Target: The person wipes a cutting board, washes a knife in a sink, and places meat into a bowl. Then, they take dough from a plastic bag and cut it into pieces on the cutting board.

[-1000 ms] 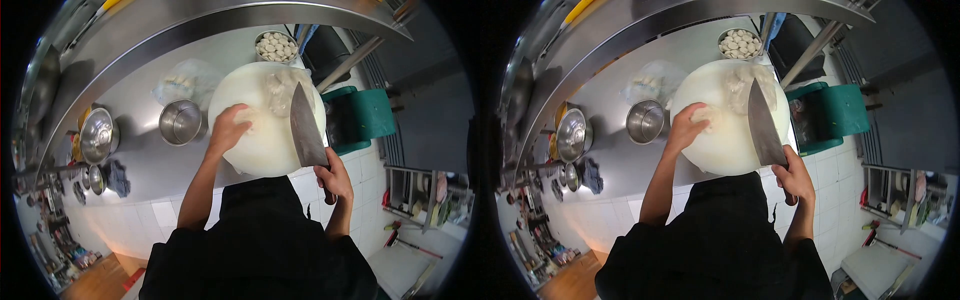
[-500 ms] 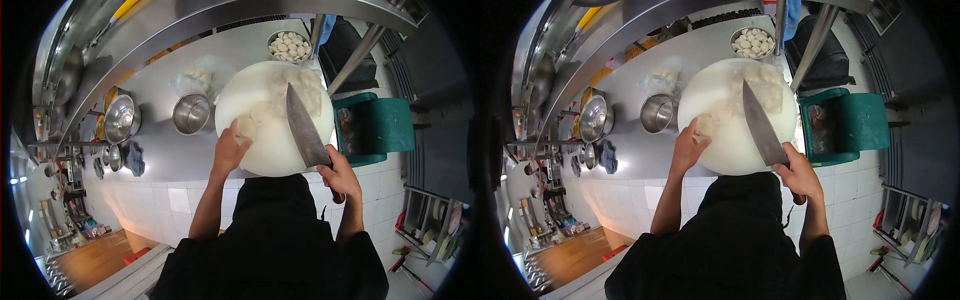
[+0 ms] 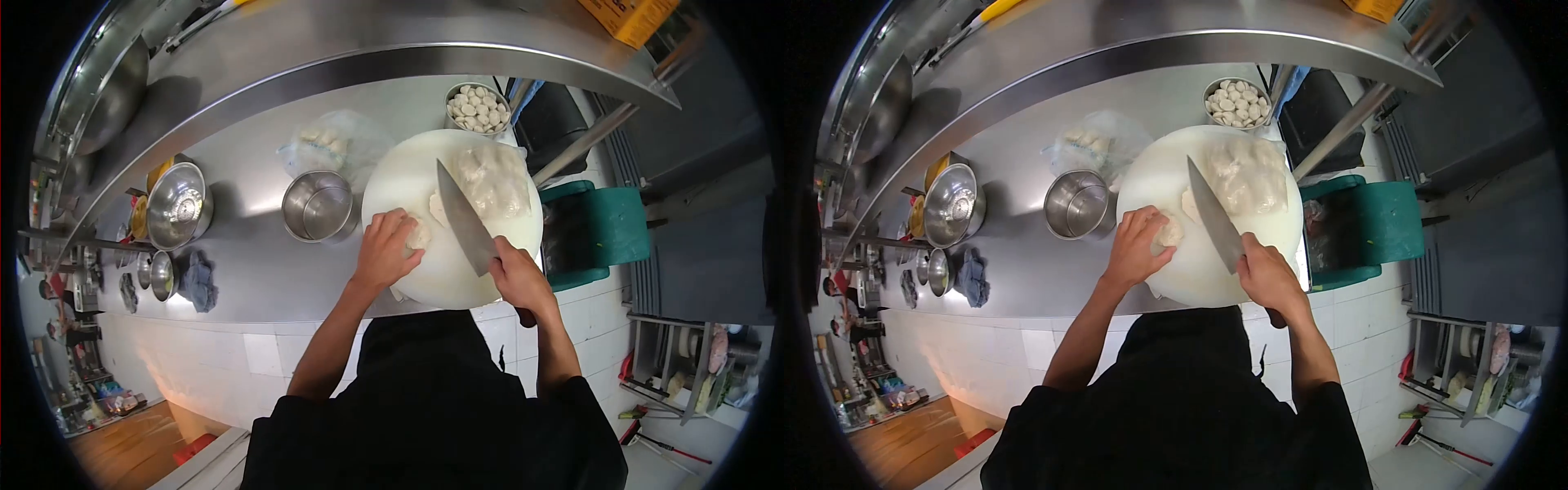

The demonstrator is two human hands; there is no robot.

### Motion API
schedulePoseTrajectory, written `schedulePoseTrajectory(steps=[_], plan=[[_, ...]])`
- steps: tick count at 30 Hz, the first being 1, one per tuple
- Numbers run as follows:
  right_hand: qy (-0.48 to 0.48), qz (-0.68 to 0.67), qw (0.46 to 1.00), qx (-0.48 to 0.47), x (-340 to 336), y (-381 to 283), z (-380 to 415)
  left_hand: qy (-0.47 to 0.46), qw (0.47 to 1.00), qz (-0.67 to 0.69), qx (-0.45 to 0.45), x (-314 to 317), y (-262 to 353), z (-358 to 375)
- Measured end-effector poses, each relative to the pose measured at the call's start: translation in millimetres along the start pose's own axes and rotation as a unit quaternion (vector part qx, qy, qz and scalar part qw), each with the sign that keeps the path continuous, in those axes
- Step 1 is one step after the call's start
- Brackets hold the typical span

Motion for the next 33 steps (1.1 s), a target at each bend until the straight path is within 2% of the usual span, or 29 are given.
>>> schedulePoseTrajectory(steps=[1, 4, 6, 11, 17, 20, 23, 27, 33], plan=[[-0.032, -0.006, 0.999, 0.038, -6.8, -4.5, 2.6, -0.001, 1.0, 0.005, 0.014, -2.6, -5.2, 2.4], [-0.028, 0.045, 0.996, 0.07, -8.4, -28.2, 9.7, -0.022, 0.998, 0.04, 0.044, -12.3, -22.6, 8.2], [-0.028, 0.022, 0.999, 0.037, -0.7, -37.8, 11.7, -0.032, 0.996, 0.045, 0.067, -17.1, -28.1, 8.3], [-0.062, 0.038, 0.995, 0.068, 17.9, -39.7, 12.1, -0.023, 0.99, 0.015, 0.138, -13.5, -46.0, 7.3], [-0.05, 0.013, 0.995, 0.085, 20.2, -50.4, 19.8, 0.008, 0.982, 0.024, 0.186, -16.6, -54.1, 4.5], [-0.064, 0.027, 0.993, 0.095, 20.9, -44.5, 20.2, 0.02, 0.968, 0.012, 0.25, -14.8, -54.0, 1.5], [-0.062, 0.101, 0.988, 0.099, 17.0, -60.4, 14.7, -0.026, 0.956, 0.062, 0.284, -12.8, -48.5, -10.5], [-0.047, 0.179, 0.982, 0.035, 38.7, -87.5, -2.4, -0.053, 0.933, 0.101, 0.343, -11.4, -50.5, -31.0], [-0.086, 0.177, 0.98, 0.022, 34.8, -101.7, -0.4, -0.08, 0.929, 0.106, 0.346, -6.1, -55.6, -35.0]])
Point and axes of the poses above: each hand's wrist, its own z-axis away from the middle knuckle, its own x-axis out of the palm, y = z × x, the point moved 1 cm from there along -z, towards the middle knuckle, and after that the axes turned 3 degrees about z, right-handed, at the moved point
